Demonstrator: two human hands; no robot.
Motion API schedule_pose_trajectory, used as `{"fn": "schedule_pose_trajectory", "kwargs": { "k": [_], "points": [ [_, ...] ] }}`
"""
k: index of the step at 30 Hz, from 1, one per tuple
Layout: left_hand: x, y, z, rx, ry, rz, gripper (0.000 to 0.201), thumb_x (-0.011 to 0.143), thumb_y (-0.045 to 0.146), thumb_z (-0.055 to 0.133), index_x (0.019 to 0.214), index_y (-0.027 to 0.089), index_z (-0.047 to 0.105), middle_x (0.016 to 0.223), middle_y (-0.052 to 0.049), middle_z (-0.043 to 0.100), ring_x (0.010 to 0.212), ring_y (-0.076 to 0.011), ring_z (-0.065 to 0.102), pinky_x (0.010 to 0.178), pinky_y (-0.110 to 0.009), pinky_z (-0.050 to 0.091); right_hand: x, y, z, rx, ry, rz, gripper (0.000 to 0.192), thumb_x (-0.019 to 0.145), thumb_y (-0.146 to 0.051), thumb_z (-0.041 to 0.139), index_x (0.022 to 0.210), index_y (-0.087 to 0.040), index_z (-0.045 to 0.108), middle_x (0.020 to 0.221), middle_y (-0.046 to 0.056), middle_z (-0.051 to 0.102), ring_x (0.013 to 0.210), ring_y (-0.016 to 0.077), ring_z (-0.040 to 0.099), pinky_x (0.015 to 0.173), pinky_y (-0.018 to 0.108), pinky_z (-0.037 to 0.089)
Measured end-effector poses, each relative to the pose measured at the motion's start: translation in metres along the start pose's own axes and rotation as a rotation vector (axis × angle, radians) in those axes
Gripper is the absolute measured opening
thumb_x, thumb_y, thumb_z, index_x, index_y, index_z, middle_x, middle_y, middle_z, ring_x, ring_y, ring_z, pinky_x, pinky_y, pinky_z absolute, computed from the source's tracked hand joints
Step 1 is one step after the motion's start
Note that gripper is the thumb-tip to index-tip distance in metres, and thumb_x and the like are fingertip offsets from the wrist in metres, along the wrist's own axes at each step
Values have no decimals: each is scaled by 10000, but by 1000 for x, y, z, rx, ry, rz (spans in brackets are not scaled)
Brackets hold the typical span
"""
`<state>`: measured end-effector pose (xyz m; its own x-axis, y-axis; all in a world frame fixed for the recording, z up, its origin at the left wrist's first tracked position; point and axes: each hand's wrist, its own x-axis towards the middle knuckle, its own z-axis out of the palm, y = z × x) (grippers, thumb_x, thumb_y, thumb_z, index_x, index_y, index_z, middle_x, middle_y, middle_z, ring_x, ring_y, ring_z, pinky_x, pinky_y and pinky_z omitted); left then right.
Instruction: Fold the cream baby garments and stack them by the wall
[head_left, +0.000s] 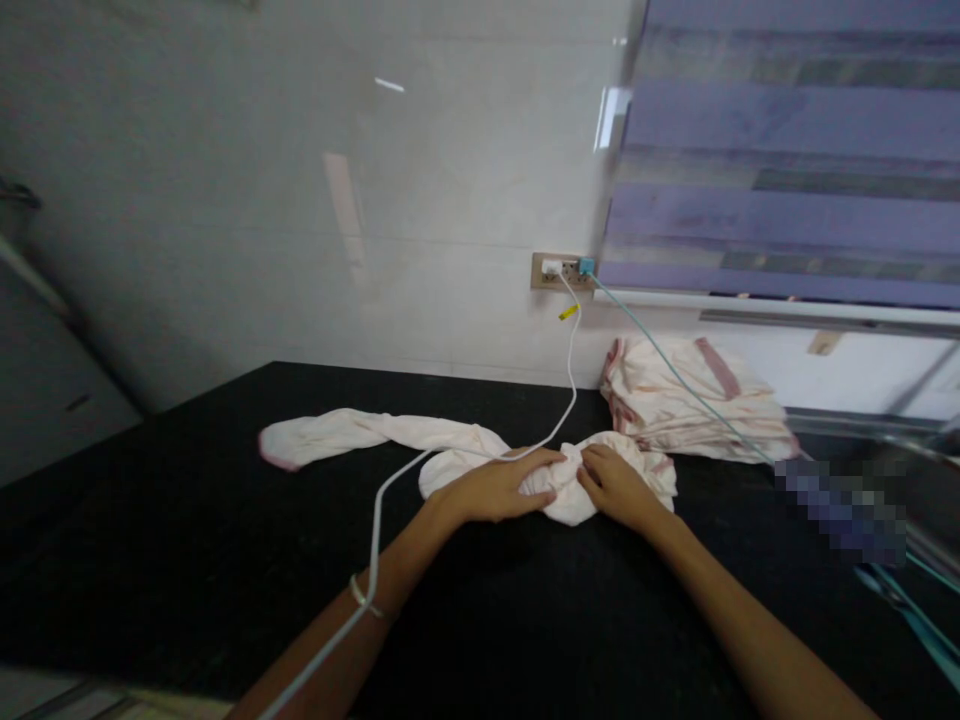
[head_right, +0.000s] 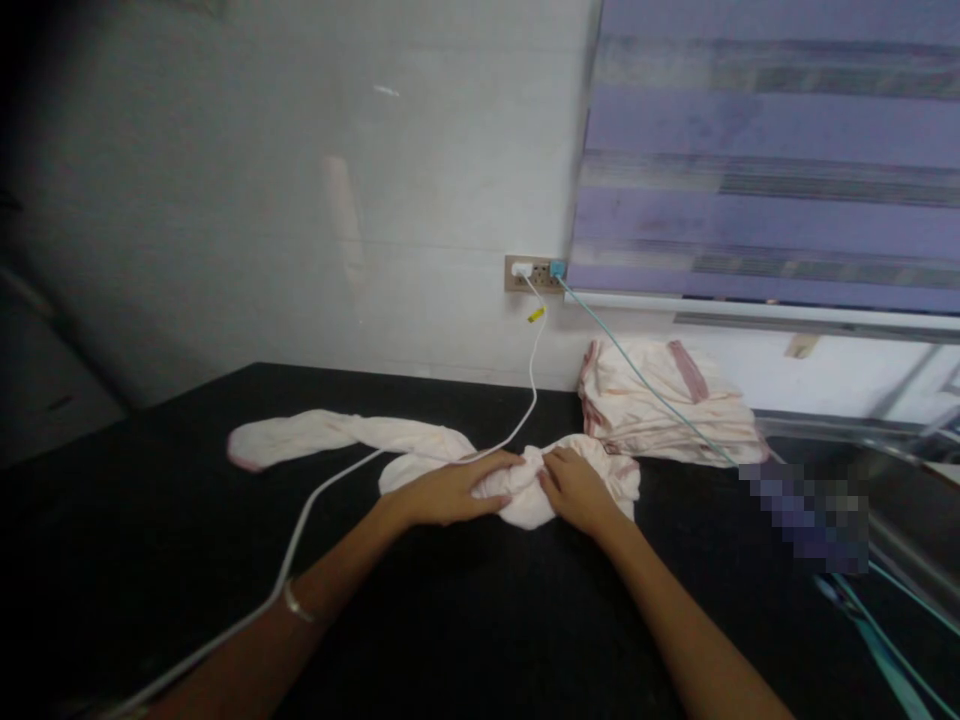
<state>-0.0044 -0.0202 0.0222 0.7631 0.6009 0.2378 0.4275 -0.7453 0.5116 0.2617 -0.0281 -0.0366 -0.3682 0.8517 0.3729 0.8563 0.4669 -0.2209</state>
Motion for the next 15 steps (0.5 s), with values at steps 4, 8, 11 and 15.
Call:
{"fn": "schedule_pose_trajectory", "kwargs": {
  "k": [4,8,11,15],
  "points": [
    [-13,-20,-34,64,-17,-34,903,722,418,815,1523,251,434,1571,-109,439,1466,-318,379,1220,-442,293,1,17,-2,-209,0,314,240,965,-188,446,913,-151,678,970,139,686,968,247,621,904,352,423],
    [-33,-35,-63,-8,-60,-247,982,572,241,819,1473,235,429,1488,-129,484,1293,-316,543,1066,-406,449,-2,29,-9,-247,85,508,234,934,-161,453,999,-138,677,1080,182,667,993,267,619,888,374,436],
    [-41,-43,-70,-30,-126,-394,727,534,221,786,1236,241,599,1257,-67,614,1061,-276,627,872,-330,508,-2,25,-14,-134,331,402,314,879,-131,470,1144,-154,635,1215,186,611,1115,276,579,947,401,452],
    [-41,-53,-67,-56,-235,-367,232,635,317,740,846,238,688,883,-9,662,832,-228,601,720,-271,444,0,2,-17,92,507,142,212,918,-221,470,1064,-191,622,1032,124,623,989,249,596,867,387,490]
  ]
}}
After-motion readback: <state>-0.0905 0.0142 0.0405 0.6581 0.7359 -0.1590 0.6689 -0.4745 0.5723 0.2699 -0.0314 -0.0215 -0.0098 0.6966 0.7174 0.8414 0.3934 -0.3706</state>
